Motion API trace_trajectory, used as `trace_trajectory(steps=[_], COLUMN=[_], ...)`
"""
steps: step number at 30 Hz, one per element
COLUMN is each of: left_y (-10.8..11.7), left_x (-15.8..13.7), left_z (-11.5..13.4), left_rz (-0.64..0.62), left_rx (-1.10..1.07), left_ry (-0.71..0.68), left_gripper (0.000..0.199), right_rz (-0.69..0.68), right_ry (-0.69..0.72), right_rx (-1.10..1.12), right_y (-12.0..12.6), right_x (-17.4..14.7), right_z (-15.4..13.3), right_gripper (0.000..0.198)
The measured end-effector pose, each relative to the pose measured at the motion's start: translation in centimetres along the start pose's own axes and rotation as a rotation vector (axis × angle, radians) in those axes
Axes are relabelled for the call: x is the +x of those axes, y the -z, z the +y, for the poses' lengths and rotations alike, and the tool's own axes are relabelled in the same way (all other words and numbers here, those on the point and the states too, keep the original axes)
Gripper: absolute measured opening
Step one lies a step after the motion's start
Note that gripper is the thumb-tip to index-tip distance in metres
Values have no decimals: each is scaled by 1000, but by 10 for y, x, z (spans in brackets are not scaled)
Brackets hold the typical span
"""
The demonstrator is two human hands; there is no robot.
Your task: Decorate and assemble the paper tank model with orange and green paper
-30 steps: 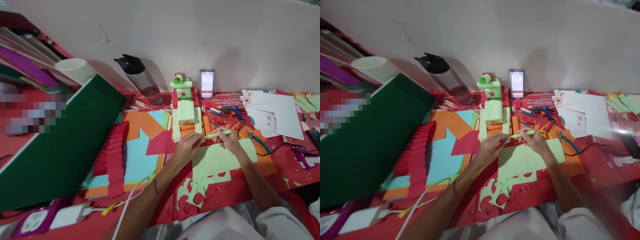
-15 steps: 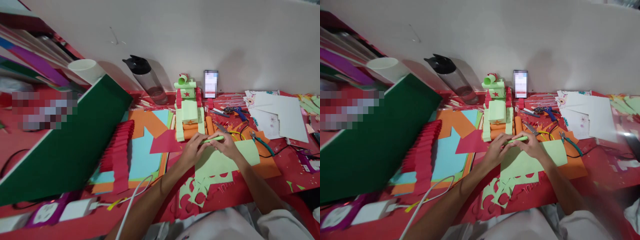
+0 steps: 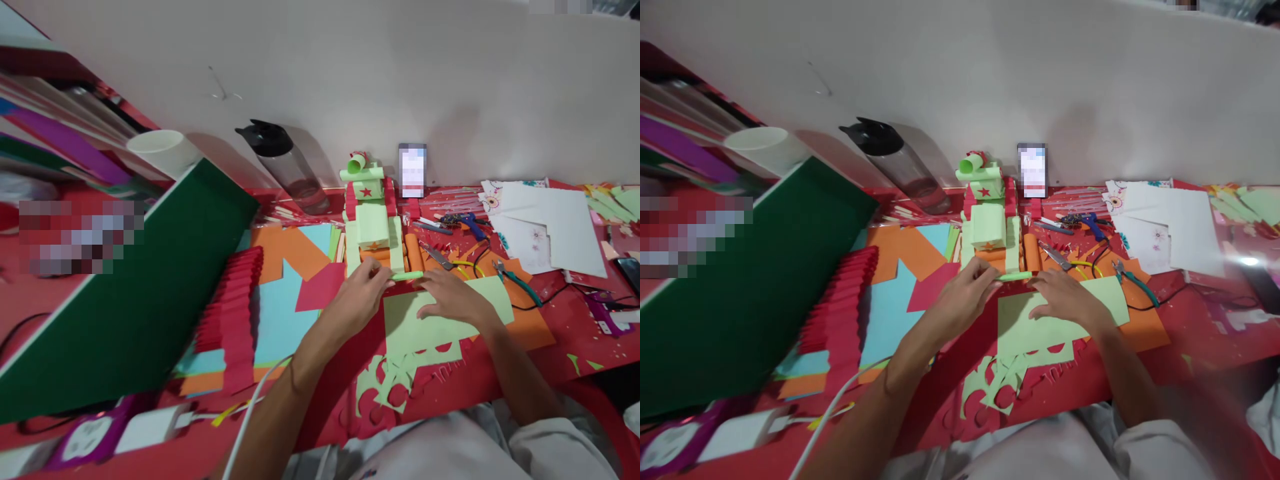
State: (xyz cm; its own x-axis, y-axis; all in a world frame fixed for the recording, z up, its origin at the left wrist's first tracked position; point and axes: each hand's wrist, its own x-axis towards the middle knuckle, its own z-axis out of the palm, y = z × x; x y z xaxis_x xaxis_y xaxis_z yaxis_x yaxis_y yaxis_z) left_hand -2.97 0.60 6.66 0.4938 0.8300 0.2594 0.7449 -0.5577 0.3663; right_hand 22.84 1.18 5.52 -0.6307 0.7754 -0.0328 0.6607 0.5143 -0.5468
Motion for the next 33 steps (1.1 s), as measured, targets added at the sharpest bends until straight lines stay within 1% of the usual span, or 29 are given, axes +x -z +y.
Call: trace_trajectory(steps=[2, 6, 9, 11, 14, 16, 18, 20, 22, 25, 27, 30, 31, 32, 33], left_y=[3, 2, 0, 0, 3, 6, 11, 17, 25, 37, 41, 43, 43, 44, 45], left_x=[-2, -11, -17, -19, -16, -11, -7, -2, 2, 13, 23, 40, 46, 51, 56], left_z=[-3, -11, -13, -11, -3, 3, 8, 11, 14, 17, 18, 17, 16, 14, 11], left_rz=[-41, -127, -166, -224, -360, -425, -454, -451, -420, -375, -405, -459, -464, -448, -412], left_rx=[56, 195, 274, 316, 376, 385, 376, 351, 275, -7, -220, -418, -457, -489, -520], left_ry=[19, 69, 100, 134, 210, 241, 245, 240, 223, 134, 62, 23, 3, -9, -11], left_gripper=[29, 21, 18, 18, 24, 31, 35, 38, 43, 52, 50, 39, 36, 36, 36], right_rz=[-33, -74, -95, -118, -180, -219, -239, -238, -236, -247, -256, -242, -214, -152, -62], right_ry=[5, -32, -51, -61, -79, -87, -88, -69, -17, 116, 208, 331, 359, 384, 394], right_rx=[-78, -189, -153, -102, -23, 17, 24, -5, -60, -165, -250, -389, -450, -512, -561], right_y=[-3, -4, -3, -1, 7, 14, 23, 33, 44, 62, 73, 89, 94, 98, 103], right_x=[0, 2, 2, 1, -1, -2, -3, -2, 2, 13, 24, 41, 46, 50, 52], right_z=[-2, -4, -2, -1, -1, -3, -6, -10, -15, -27, -38, -56, -61, -66, -69], right_gripper=[53, 48, 38, 31, 22, 19, 19, 18, 18, 18, 18, 25, 25, 26, 28])
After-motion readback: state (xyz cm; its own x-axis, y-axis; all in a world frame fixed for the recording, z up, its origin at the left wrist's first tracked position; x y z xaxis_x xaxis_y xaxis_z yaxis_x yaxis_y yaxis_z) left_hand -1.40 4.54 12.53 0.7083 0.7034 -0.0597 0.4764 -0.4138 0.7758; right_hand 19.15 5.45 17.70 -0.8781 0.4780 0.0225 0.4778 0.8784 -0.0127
